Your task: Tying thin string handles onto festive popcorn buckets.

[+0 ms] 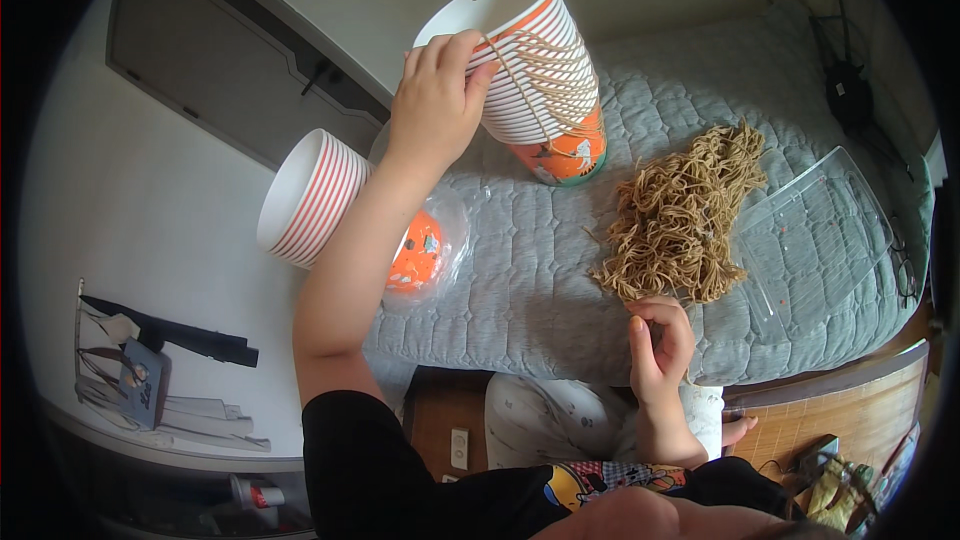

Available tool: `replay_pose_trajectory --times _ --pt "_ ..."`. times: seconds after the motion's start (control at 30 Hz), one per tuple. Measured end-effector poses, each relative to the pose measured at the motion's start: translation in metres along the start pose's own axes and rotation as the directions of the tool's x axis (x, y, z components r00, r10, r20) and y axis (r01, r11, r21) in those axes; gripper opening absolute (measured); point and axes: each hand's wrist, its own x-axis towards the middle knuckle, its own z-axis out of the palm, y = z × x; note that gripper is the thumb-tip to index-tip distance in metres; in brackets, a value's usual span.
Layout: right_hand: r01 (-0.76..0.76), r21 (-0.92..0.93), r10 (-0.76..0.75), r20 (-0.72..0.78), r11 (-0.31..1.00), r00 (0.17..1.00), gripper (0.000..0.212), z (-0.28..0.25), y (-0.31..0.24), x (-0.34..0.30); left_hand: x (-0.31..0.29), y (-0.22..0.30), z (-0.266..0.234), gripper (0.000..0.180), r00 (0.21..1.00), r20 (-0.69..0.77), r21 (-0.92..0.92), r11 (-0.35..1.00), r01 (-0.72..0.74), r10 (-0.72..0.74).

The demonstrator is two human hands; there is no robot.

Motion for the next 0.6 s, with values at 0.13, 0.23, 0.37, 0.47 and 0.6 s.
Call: replay_pose_trajectory --times 0.13,0.23,0.37,0.47,0.6 --pt "0.009 0.000 -0.009 0.000 1.000 1.000 0.008 -0.0005 0.0021 -0.0011 0.0006 0.0014 -0.0008 0.031 1.000 0.016 0.014 1.000 0.001 -0.001" --pt "0.005 0.009 -0.005 0.003 1.000 1.000 0.008 -0.0017 0.0022 -0.0018 0.0010 0.0014 -0.0010 0.031 1.000 0.009 0.033 0.999 -0.024 0.024" --pt "0.014 0.006 -0.014 0.020 1.000 1.000 0.009 -0.0025 0.0022 -0.0024 0.0006 0.0027 -0.0011 0.029 0.999 -0.006 0.066 0.997 -0.032 0.032" --pt "-0.035 0.036 0.032 0.080 0.999 0.996 0.006 -0.0062 0.0033 -0.0050 0.0012 0.0036 0.0026 0.028 0.999 -0.023 0.059 0.997 -0.045 0.047" --pt "-0.002 0.040 -0.001 0.080 0.999 0.997 0.006 -0.0069 0.0045 -0.0058 0.0001 0.0028 0.0060 0.027 0.997 -0.049 0.076 0.995 -0.063 0.067"
